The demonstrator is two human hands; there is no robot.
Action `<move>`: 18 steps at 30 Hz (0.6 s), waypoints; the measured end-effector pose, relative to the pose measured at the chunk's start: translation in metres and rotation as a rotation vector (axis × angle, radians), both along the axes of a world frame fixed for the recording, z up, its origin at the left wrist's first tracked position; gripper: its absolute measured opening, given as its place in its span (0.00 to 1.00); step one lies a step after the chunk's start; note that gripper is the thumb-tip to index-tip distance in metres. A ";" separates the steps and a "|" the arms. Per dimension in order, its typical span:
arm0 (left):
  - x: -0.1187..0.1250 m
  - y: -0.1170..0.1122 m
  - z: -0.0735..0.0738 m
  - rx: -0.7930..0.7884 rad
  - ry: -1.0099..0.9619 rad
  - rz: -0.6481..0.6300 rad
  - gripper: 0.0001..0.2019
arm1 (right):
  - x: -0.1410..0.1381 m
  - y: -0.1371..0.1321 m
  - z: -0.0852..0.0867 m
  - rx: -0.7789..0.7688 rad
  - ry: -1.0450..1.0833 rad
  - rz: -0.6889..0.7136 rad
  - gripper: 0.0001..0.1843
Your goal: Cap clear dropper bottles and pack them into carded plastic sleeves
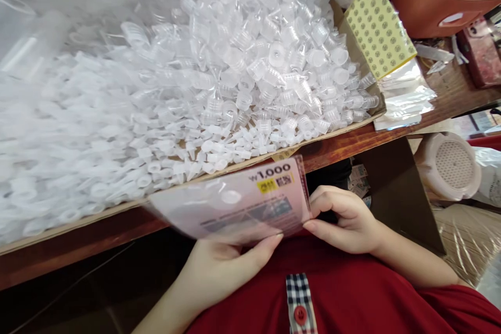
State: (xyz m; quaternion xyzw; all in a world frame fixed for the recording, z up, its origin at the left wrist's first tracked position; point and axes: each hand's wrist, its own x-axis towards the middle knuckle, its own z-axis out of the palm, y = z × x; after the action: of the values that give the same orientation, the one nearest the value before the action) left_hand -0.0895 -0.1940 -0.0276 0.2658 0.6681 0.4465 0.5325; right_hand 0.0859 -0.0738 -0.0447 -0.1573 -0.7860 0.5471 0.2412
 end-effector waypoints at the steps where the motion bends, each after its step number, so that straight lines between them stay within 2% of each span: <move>1: -0.002 -0.003 -0.002 0.029 0.090 -0.050 0.07 | 0.000 0.000 0.000 0.023 0.004 -0.003 0.05; 4: -0.009 -0.006 -0.009 0.181 0.295 -0.227 0.09 | 0.000 -0.003 0.000 0.098 -0.024 -0.023 0.09; 7: -0.011 -0.003 -0.010 0.295 0.349 -0.322 0.13 | -0.005 -0.006 0.001 0.198 -0.068 -0.061 0.14; 12: -0.008 -0.004 -0.011 0.272 0.352 -0.399 0.18 | -0.013 -0.009 0.004 0.327 -0.052 -0.109 0.11; 16: -0.010 -0.011 -0.016 0.253 0.407 -0.485 0.15 | -0.013 -0.008 0.007 0.266 -0.110 -0.107 0.09; 18: -0.012 -0.011 -0.015 0.276 0.365 -0.465 0.15 | -0.011 -0.007 0.008 0.235 -0.139 -0.086 0.09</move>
State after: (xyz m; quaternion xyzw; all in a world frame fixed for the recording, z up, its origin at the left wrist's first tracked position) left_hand -0.1010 -0.2053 -0.0426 0.5564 0.6071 0.3444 0.4508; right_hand 0.0754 -0.0806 -0.0363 -0.1990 -0.8519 0.4284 0.2261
